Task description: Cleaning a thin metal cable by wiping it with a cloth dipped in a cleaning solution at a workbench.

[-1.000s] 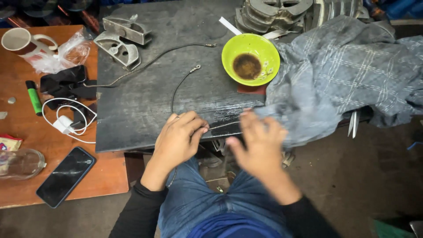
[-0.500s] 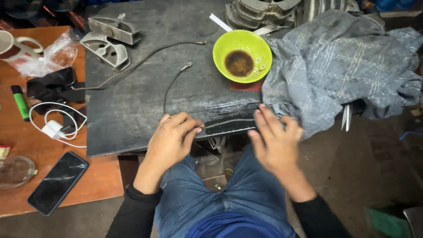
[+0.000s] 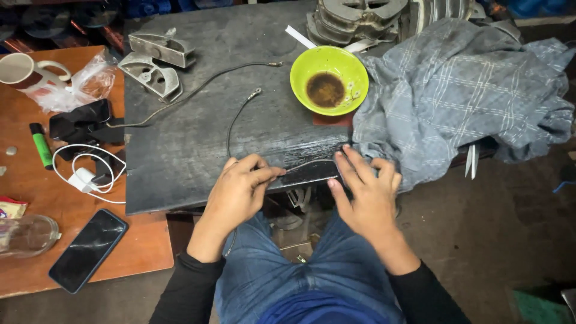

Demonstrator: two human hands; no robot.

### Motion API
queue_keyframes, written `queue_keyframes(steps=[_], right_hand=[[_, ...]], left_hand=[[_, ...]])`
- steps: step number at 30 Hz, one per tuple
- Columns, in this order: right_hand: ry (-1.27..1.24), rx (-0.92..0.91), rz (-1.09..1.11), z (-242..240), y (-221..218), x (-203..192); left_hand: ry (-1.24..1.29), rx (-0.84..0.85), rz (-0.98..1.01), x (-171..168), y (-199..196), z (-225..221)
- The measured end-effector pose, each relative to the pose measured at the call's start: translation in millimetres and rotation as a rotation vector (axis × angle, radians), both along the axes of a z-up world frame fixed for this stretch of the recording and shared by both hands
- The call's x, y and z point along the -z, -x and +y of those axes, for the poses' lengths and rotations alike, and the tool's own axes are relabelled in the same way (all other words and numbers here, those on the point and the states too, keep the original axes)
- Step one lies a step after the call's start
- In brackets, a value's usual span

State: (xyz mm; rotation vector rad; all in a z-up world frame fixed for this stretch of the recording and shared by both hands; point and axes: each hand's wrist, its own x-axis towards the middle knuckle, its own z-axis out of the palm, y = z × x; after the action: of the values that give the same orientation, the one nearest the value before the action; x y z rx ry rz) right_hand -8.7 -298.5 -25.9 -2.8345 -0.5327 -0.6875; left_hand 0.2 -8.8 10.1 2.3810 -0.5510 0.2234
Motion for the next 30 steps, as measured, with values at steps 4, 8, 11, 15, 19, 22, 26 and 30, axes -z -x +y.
queue_keyframes(steps=[4, 8, 11, 15, 19, 22, 26, 30], right_hand=[[-0.074, -0.032, 0.022, 54.5, 7.4, -7.2], [-0.103, -0.149, 0.102, 69.8, 9.6, -7.3], [-0.065, -0.118, 0.113, 37.2, 0.5, -10.5], [0.003, -0.015, 0.028, 17.9, 1.1, -12.9], [-0.106, -0.078, 0.068, 74.7, 10.3, -8.2], [-0.122, -0.152, 0.107, 78.0, 11.4, -9.4], [-0.047, -0.090, 0.020, 26.8, -3.6, -14.1], [-0.075, -0.048, -0.041, 47.9, -0.7, -17.2]], left_hand=[[0.004, -0.005, 0.014, -1.0, -0.2, -2.1], [-0.027, 0.002, 0.003, 0.7, 1.5, 0.5], [-0.027, 0.009, 0.000, 2.1, 0.5, 1.2], [-0.016, 0.002, 0.007, -2.8, 0.2, -0.9], [-0.009, -0.005, 0.020, -0.6, -2.9, -0.3], [-0.028, -0.007, -0.005, 6.4, -1.2, 2.9], [0.013, 0.001, 0.006, 1.4, -0.3, 0.4], [0.007, -0.024, 0.002, 3.8, -2.0, -1.1]])
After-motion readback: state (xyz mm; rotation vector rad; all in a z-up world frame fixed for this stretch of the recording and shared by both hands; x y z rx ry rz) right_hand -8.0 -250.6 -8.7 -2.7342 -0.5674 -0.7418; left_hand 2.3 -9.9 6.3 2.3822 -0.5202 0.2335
